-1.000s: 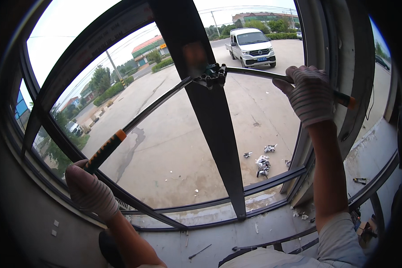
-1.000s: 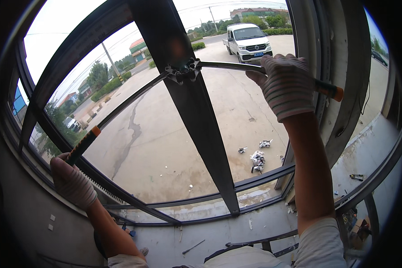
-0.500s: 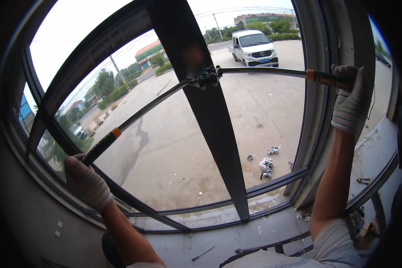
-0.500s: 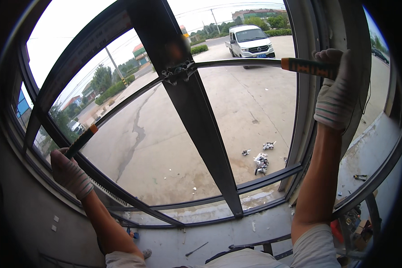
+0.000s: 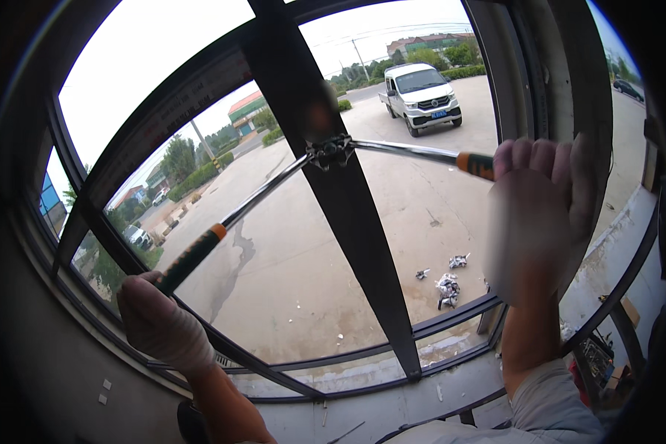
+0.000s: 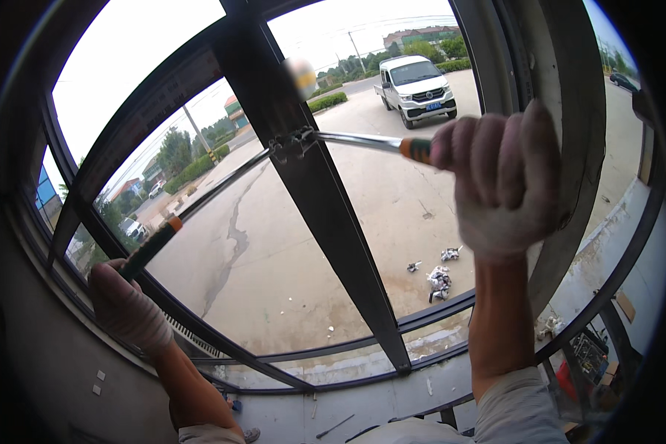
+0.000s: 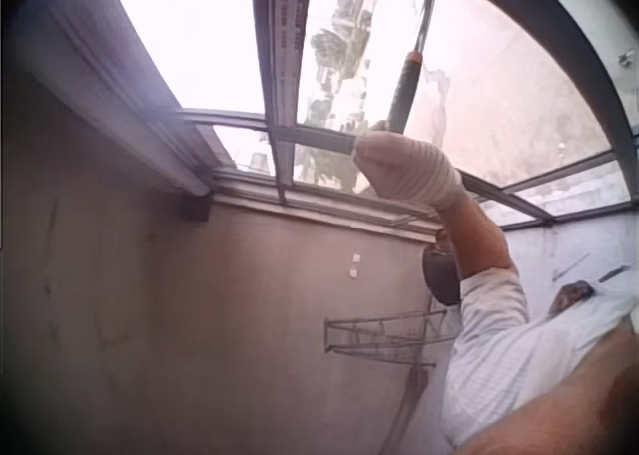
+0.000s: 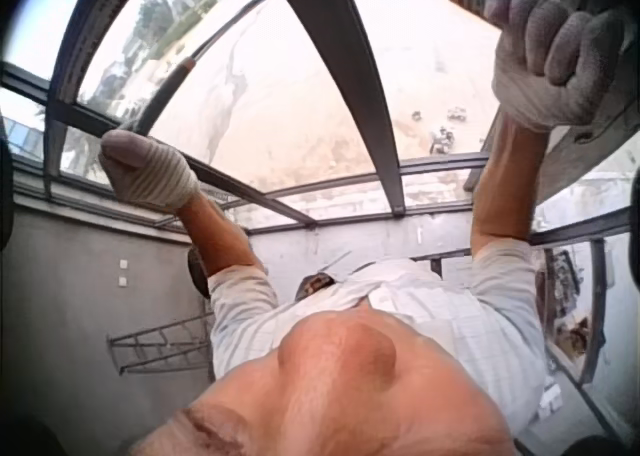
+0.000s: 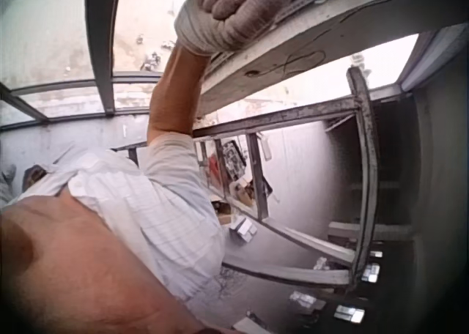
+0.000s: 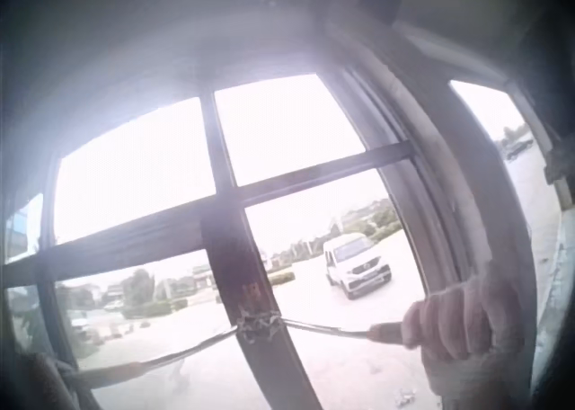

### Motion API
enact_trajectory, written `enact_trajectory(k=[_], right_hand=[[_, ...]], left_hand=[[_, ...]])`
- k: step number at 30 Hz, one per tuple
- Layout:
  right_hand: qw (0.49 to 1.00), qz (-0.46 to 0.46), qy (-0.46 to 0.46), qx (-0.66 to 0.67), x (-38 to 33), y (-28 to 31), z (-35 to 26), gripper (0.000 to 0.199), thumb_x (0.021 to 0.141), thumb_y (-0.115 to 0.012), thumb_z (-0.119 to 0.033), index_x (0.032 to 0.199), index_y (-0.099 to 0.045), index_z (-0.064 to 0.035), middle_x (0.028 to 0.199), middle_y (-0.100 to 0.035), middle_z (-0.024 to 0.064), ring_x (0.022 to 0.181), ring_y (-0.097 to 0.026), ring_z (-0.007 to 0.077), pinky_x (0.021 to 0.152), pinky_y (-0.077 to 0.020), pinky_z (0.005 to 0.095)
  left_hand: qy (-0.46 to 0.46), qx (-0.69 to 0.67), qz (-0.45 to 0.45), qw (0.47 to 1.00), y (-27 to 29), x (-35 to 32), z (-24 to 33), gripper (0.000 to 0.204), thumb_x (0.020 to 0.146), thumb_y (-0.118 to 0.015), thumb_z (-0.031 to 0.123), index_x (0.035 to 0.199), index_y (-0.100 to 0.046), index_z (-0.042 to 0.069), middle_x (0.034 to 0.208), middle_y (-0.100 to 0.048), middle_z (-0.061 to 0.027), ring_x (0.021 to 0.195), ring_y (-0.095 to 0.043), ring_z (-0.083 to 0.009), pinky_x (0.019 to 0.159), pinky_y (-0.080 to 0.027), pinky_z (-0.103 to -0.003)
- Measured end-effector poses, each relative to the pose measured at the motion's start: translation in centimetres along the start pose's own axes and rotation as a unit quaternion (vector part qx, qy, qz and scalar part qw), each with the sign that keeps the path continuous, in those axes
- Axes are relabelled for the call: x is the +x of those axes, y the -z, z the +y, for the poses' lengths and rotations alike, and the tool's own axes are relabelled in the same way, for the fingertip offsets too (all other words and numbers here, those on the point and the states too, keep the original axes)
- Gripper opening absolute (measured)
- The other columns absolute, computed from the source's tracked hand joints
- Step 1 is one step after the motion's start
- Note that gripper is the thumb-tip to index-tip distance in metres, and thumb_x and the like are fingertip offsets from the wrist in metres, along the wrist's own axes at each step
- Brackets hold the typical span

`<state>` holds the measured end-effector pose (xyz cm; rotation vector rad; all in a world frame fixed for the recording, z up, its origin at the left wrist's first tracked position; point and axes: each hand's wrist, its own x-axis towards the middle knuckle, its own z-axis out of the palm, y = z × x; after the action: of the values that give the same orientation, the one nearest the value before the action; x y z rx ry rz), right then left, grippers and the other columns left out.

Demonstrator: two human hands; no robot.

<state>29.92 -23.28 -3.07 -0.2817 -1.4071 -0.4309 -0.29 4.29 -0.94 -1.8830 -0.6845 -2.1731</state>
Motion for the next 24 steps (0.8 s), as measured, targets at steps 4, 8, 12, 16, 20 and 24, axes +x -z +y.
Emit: enact_trajectory(k=[4, 8, 12, 16, 20, 24], right_hand=[[0.991, -0.034, 0.034, -0.122, -3.2, -7.7, 1.6, 0.030, 0.095, -0.059, -0.019, 0.067, -0.052, -0.0113, 0.058, -0.051, 0.0020, 0.048, -0.051, 0.0164, 0.055, -0.0489, 0.0336], [0.960, -0.118, 0.103, -0.234, -2.5, -14.9, 2.0, 0.029, 0.089, -0.066, -0.019, 0.065, -0.051, -0.0147, 0.055, -0.049, 0.0011, 0.043, -0.047, 0.0164, 0.043, -0.0361, 0.0337], [0.957, -0.139, 0.073, -0.243, -2.3, -13.1, 1.1, 0.022, 0.088, -0.063, -0.014, 0.068, -0.054, -0.0132, 0.064, -0.055, 0.0020, 0.055, -0.057, 0.0192, 0.057, -0.0487, 0.0363], [0.992, -0.017, 0.071, -0.106, -2.5, -8.6, 1.1, 0.033, 0.102, -0.050, -0.021, 0.071, -0.055, -0.0122, 0.064, -0.057, 0.0036, 0.057, -0.059, 0.0194, 0.070, -0.0581, 0.0416], [0.942, 0.134, 0.063, -0.301, -2.0, -2.0, -0.6, 0.051, 0.114, -0.025, -0.036, 0.072, -0.046, -0.0140, 0.058, -0.047, 0.0031, 0.051, -0.053, 0.0180, 0.076, -0.0576, 0.0430], [0.879, 0.400, 0.020, -0.258, -1.9, 5.8, 1.1, 0.048, 0.108, -0.049, -0.042, 0.079, -0.060, -0.0048, 0.070, -0.064, 0.0096, 0.068, -0.066, 0.0234, 0.084, -0.0564, 0.0444]], left_hand=[[-0.091, -0.035, -0.024, 0.995, 0.5, -3.9, 5.3, 0.031, 0.108, -0.043, 0.019, 0.089, -0.058, 0.001, 0.081, -0.062, -0.0112, 0.065, -0.060, -0.0246, 0.060, -0.049, -0.039], [-0.265, -0.097, -0.094, 0.955, 1.1, -6.1, 6.8, 0.011, 0.097, -0.056, 0.013, 0.103, -0.055, 0.004, 0.081, -0.063, -0.0090, 0.052, -0.054, -0.0252, 0.047, -0.044, -0.039], [-0.296, -0.110, -0.067, 0.946, 1.2, -5.5, 8.2, 0.011, 0.095, -0.056, 0.013, 0.101, -0.055, 0.004, 0.075, -0.062, -0.0093, 0.050, -0.054, -0.0244, 0.045, -0.044, -0.038], [-0.140, -0.083, -0.011, 0.987, 0.8, -5.4, 5.2, 0.037, 0.110, -0.041, 0.025, 0.092, -0.062, 0.001, 0.086, -0.068, -0.0121, 0.075, -0.067, -0.0233, 0.070, -0.055, -0.033], [-0.002, -0.068, 0.061, 0.996, -0.8, -2.9, 0.1, 0.054, 0.112, -0.038, 0.045, 0.094, -0.065, 0.002, 0.086, -0.062, -0.0036, 0.070, -0.053, -0.0134, 0.063, -0.045, -0.027], [0.141, -0.126, 0.049, 0.981, -3.4, -0.8, -6.2, 0.056, 0.106, -0.046, 0.056, 0.094, -0.066, 0.005, 0.083, -0.058, 0.0017, 0.068, -0.046, -0.0091, 0.061, -0.041, -0.024]])
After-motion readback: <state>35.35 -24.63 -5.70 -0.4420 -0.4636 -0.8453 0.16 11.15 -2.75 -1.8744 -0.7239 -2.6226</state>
